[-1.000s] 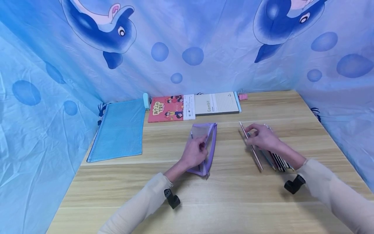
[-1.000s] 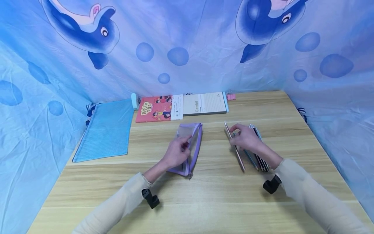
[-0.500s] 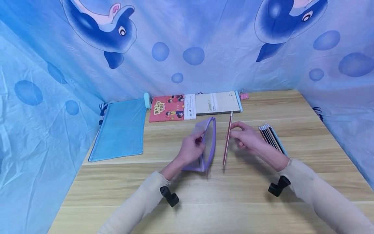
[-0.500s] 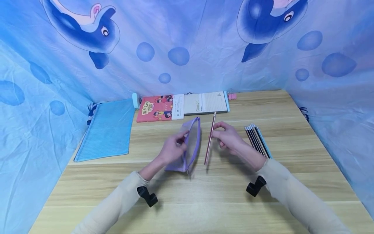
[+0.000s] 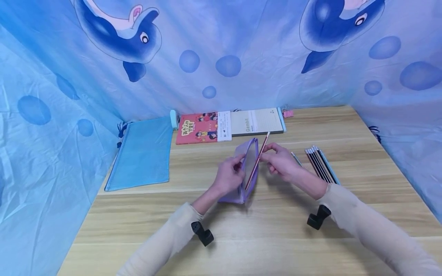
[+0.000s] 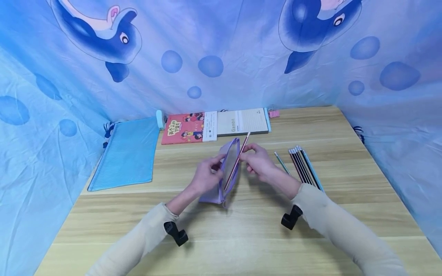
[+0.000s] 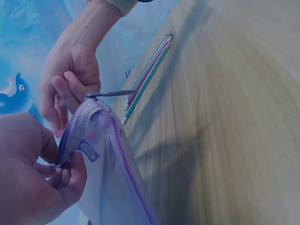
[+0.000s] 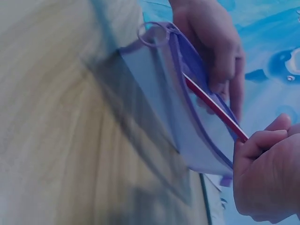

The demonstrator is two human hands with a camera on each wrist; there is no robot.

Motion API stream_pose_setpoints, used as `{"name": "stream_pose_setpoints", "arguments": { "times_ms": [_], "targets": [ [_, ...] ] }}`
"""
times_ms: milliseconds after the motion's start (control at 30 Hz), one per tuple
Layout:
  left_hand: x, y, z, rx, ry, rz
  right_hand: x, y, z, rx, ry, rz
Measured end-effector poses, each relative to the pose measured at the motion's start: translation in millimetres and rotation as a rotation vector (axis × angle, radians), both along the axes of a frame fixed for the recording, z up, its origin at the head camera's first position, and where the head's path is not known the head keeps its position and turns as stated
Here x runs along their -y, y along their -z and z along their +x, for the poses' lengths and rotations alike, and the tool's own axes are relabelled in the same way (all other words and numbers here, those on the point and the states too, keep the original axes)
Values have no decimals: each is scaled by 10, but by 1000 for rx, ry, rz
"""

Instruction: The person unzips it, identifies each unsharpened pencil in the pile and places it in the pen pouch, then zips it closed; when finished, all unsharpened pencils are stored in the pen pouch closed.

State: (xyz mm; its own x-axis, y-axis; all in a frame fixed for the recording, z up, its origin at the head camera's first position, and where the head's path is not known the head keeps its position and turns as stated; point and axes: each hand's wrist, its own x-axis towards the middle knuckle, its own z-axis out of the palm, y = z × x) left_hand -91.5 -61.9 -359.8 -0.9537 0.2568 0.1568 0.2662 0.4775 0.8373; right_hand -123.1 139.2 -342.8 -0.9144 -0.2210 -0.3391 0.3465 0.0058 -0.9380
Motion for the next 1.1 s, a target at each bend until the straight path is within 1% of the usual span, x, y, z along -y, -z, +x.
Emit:
{"name": "stream_pose_setpoints", "arguments": {
  "times_ms": [100,167,367,567,700,733,833,933,1033,1100],
  "targets": [
    [-13,6,7,2,-2,6,59,60,24,18,-21,24],
    [-20,15,7,-7,-3,0,91,85,40,14,-39,44],
    [-35,55,-7,-28,-19,-32,171,107,72,-11,-73,145],
    [-56,73,-10,-23,-4,-19,214,113,69,-98,-102,217],
    [-64,71,-6,-34,5,-23,217,110,62,-142,-130,230],
    [-62,66,-6,-27,7,-21,212,106,60,-146,-138,232],
    [-51,51,-7,-22,3,-13,202,87,58,-142,-155,242],
    [-36,35,-5,-37,-9,-4,180,62,46,-130,-175,253],
    [-27,34,-5,-55,-17,-11,118,26,26,-110,-176,250],
    [-27,35,-3,-53,-16,-15,39,-10,8,-103,-164,265]
  ]
}}
